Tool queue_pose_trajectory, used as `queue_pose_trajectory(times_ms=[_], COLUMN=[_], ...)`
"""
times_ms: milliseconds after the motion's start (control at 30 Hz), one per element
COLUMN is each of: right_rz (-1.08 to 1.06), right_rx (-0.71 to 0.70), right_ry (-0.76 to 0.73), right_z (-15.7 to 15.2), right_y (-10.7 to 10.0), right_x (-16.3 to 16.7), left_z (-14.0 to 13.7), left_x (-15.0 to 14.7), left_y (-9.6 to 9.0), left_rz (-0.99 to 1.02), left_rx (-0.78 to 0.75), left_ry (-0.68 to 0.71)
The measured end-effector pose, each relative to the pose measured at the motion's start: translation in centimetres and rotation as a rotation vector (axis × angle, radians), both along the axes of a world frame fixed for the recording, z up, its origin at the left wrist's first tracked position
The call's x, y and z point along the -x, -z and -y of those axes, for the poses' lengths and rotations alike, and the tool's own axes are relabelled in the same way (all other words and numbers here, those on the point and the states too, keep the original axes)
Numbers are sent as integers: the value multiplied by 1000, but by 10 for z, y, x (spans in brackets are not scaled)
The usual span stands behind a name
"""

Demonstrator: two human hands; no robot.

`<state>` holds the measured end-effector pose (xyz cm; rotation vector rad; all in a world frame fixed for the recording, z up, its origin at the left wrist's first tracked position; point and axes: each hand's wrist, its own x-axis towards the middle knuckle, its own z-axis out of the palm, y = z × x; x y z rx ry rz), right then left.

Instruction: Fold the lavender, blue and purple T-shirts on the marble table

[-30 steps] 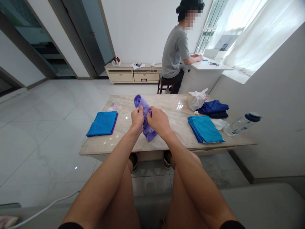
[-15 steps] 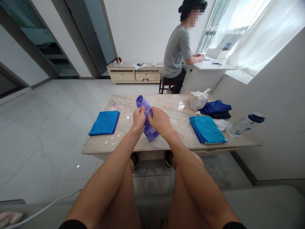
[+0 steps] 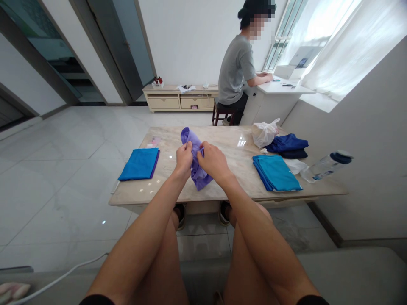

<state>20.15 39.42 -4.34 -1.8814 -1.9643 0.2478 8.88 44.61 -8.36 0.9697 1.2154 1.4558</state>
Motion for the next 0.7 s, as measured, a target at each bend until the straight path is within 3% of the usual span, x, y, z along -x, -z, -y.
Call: queue_pose_trajectory(times_ms=[567,700], right_rz=[-63,-127], right_rx=[-10,-33], right_ry=[-55,-24], right_z=[-5,-12], right_y=[3,8], right_x=[-8,-12], left_z=[-4,-2], left_x=[2,1], left_y=[5,1], left_rz=[-9,10], left_rx=[26,-51], left_ry=[19,52])
